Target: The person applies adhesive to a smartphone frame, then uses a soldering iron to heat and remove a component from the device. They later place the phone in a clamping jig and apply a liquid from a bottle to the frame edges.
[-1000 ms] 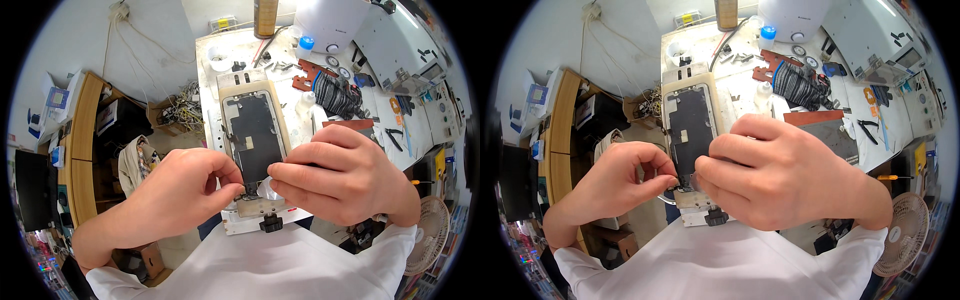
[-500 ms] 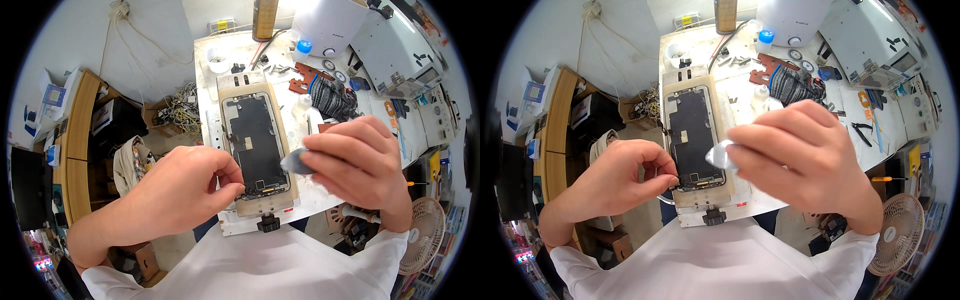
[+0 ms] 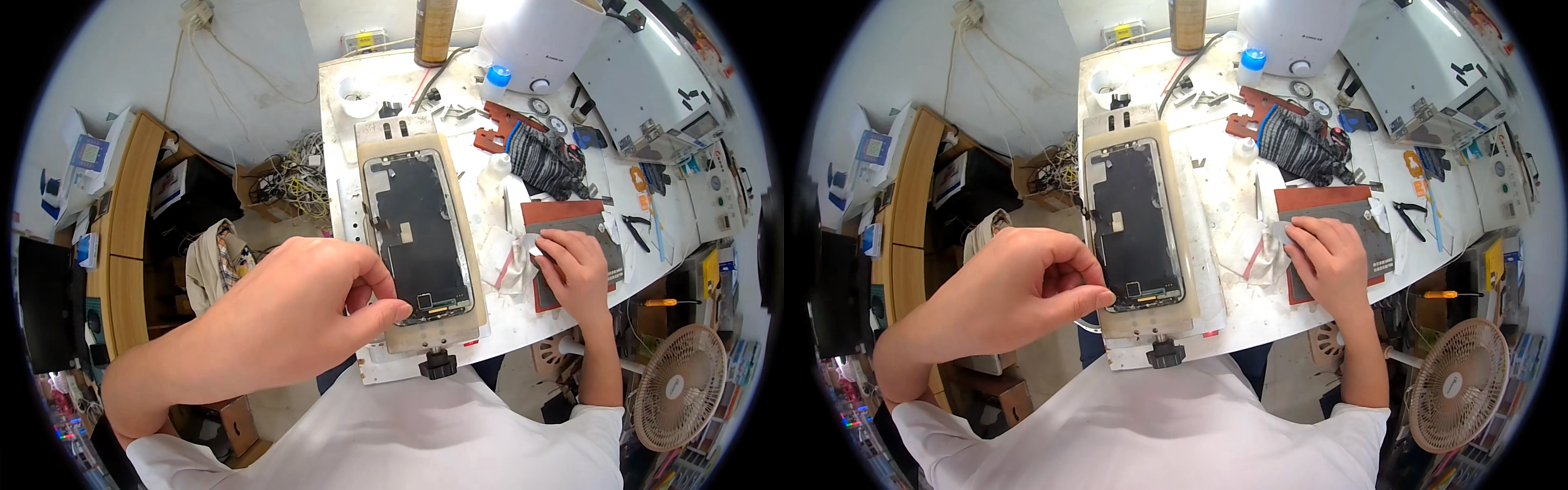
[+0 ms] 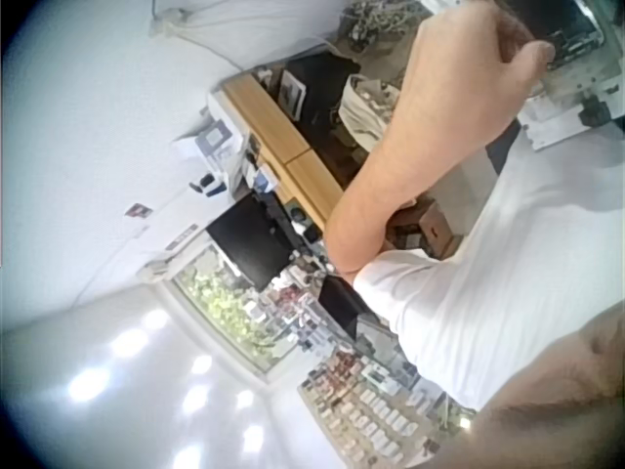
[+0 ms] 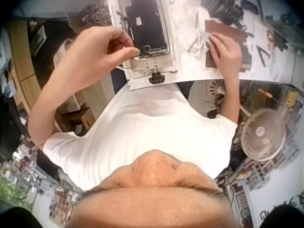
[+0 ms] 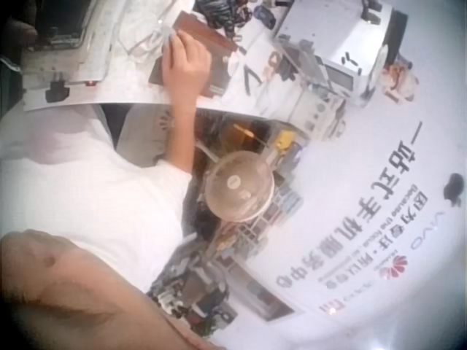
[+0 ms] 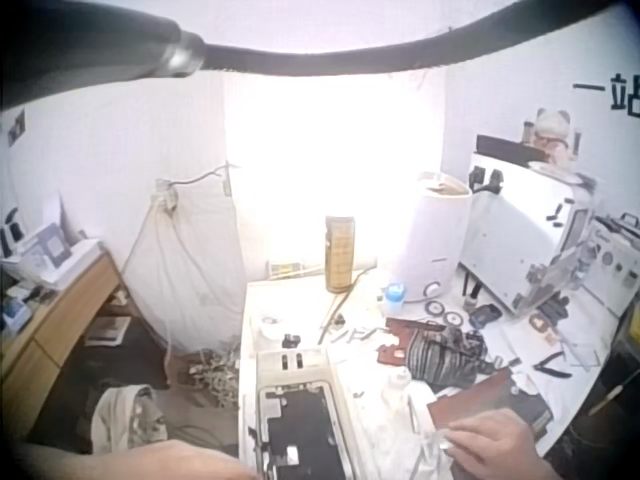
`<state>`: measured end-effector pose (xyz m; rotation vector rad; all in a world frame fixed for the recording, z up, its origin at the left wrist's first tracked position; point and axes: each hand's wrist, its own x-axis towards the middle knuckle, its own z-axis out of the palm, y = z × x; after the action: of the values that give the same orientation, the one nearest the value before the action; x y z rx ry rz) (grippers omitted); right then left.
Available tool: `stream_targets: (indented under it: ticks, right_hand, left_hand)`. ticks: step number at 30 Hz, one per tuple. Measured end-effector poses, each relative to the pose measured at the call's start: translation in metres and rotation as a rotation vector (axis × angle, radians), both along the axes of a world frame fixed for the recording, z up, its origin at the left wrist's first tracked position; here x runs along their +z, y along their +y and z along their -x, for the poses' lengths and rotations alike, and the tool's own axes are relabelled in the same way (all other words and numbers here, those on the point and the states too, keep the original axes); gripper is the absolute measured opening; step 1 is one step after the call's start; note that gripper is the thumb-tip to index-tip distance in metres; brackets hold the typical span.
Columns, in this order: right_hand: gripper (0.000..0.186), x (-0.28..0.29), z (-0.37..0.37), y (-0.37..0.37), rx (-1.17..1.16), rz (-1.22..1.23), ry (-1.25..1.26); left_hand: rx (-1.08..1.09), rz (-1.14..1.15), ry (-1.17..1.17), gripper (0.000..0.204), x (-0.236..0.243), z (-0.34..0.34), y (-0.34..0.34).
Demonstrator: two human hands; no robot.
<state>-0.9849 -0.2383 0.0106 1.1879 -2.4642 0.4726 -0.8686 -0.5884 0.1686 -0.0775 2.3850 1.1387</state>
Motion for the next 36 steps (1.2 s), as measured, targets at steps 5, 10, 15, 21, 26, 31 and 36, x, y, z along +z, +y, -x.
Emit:
stream_targets:
  ticks: [5,10,15,21,26,31,36]
  right_hand:
    - [0.027,-0.025,-0.004,0.007,-0.069,0.023,-0.006]
    - [0.027,-0.023,-0.007,0.007,-0.083,0.037,0.003]
    - [0.033,-0.009,-0.002,-0.006,-0.069,0.189,-0.039]
    - [0.068,-0.004,0.029,-0.052,-0.148,0.233,-0.079]
    - [0.075,-0.027,0.082,-0.083,-0.13,0.155,-0.193]
    - [0.056,-0.026,0.091,-0.087,-0.137,0.195,-0.311]
    - [0.049,0.03,0.048,-0.086,0.126,0.449,-0.28]
  left_hand:
    - [-0.005,0.038,0.039,0.017,-0.001,-0.003,0.002]
    - [0.039,0.018,0.003,0.017,0.0,-0.004,0.004]
    - [0.037,0.022,0.029,0.017,0.0,-0.006,0.004]
    - [0.034,0.033,0.009,0.016,0.001,-0.004,0.006]
    - [0.043,0.034,0.049,0.016,-0.001,-0.008,0.004]
    - [0.047,0.013,0.064,0.016,-0.006,-0.008,0.004]
    - [0.052,0.008,0.069,0.016,-0.007,-0.009,0.004]
